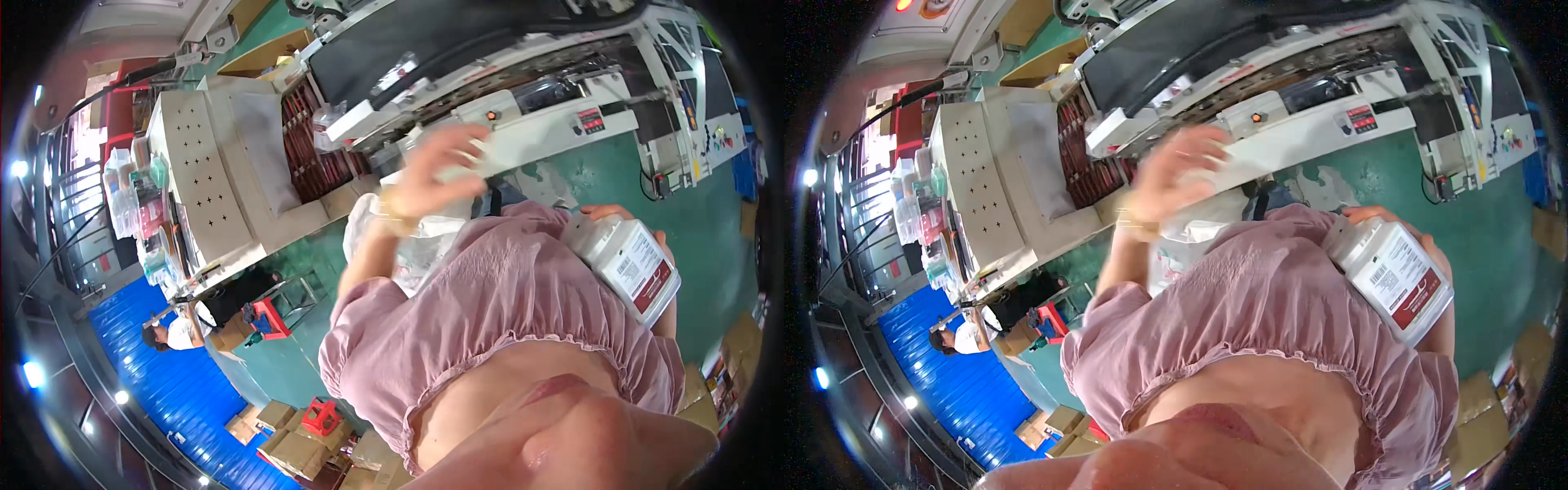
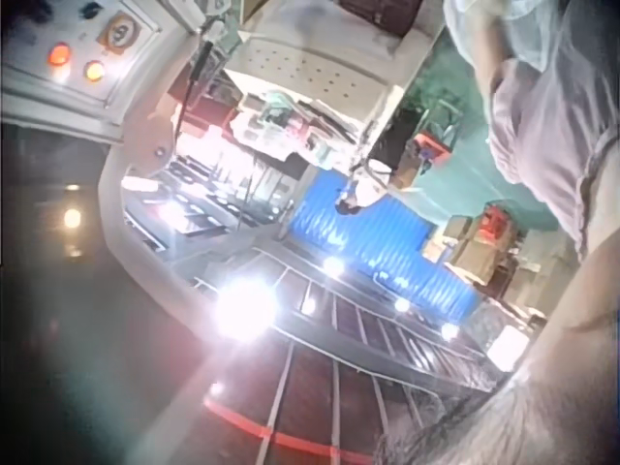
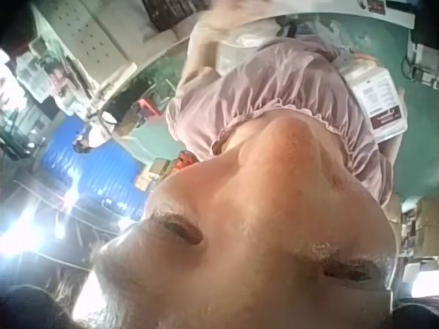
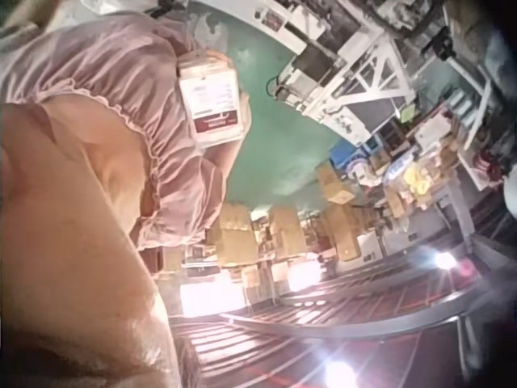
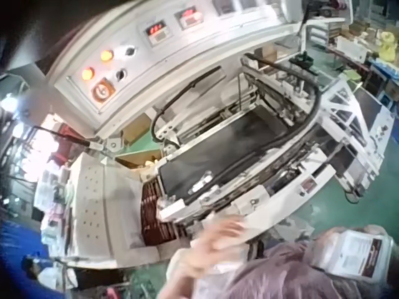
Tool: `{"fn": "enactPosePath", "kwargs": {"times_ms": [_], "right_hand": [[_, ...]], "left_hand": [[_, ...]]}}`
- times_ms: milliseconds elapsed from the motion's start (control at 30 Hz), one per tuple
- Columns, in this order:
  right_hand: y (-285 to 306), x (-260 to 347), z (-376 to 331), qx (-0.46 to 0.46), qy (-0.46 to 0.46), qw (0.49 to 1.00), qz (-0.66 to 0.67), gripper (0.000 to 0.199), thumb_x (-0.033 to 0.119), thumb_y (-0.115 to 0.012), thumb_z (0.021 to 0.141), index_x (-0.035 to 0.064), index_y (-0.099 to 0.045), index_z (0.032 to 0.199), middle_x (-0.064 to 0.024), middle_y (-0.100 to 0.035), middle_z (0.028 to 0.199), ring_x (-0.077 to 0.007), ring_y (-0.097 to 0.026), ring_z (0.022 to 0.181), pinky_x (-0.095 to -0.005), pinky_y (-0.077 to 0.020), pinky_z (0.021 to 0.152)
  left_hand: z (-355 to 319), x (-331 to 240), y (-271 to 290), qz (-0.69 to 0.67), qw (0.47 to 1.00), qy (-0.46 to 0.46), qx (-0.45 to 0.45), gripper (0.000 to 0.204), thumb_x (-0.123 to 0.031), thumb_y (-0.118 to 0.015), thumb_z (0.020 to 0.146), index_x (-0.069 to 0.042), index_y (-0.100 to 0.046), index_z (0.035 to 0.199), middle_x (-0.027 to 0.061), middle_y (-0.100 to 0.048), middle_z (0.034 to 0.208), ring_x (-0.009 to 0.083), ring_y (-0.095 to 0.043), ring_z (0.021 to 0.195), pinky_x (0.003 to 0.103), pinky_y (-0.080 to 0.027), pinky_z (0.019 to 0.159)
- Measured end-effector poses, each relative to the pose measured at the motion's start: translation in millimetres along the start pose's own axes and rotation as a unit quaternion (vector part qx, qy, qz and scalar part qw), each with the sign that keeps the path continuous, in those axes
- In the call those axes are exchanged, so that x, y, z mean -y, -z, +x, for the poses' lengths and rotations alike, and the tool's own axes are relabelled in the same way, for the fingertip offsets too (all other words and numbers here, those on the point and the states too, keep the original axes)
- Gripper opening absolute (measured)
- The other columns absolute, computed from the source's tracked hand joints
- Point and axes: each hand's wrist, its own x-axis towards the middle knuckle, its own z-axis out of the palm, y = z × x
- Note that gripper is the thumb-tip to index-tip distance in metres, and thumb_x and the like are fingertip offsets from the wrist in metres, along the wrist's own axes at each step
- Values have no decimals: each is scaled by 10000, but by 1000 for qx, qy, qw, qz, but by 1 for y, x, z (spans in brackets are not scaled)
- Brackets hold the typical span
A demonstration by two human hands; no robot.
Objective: The person closes and seals a cardboard box of packaged items, carries it to a wooden pallet, and places it down. The person then walks to a packaging machine and stacks wrapped containers into a cardboard box by hand.
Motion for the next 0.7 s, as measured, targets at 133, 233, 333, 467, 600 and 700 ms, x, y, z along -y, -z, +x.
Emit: {"fn": "enactPosePath", "kwargs": {"times_ms": [133,233,333,467,600,700], "right_hand": [[29,-6,-41,-30,45,999,4,920,650,-539,705,-126,-385,1175,-186,-466,1163,-189,-580,949,-234,-497,775],[71,-9,-96,-57,86,995,-3,927,663,-522,700,-122,-388,1175,-189,-466,1163,-197,-573,959,-245,-489,787],[113,-14,-148,-59,104,993,-20,934,676,-506,695,-117,-391,1175,-191,-466,1162,-205,-566,968,-256,-480,800],[167,-11,-214,-76,129,988,-29,945,694,-484,688,-111,-394,1175,-195,-466,1162,-215,-556,981,-271,-468,817],[223,-2,-263,-88,138,986,-26,956,711,-462,681,-105,-398,1174,-199,-466,1161,-226,-547,994,-285,-456,833],[258,6,-295,-104,142,984,-26,965,724,-445,676,-101,-401,1174,-201,-467,1160,-234,-540,1003,-296,-447,846]], "left_hand": [[29,66,-144,-200,954,116,192,782,-278,-710,719,-141,-267,1349,51,-347,1299,214,-425,1130,365,-348,958],[65,74,-241,-256,923,141,249,843,-231,-739,687,-143,-238,1360,72,-387,1269,208,-434,1115,344,-373,941],[93,75,-320,-160,921,121,334,914,-196,-773,642,-103,-217,1361,96,-425,1244,184,-436,1113,321,-387,932],[124,89,-446,-200,877,-39,436,936,-182,-793,613,-31,-227,1343,115,-437,1258,174,-432,1129,329,-383,935],[133,60,-530,-438,757,-108,473,757,-166,-728,698,-37,-313,1319,117,-439,1270,188,-429,1132,356,-378,929],[136,67,-579,-444,727,-71,519,709,-162,-712,713,-48,-339,1305,109,-454,1257,186,-442,1122,351,-384,923]]}}
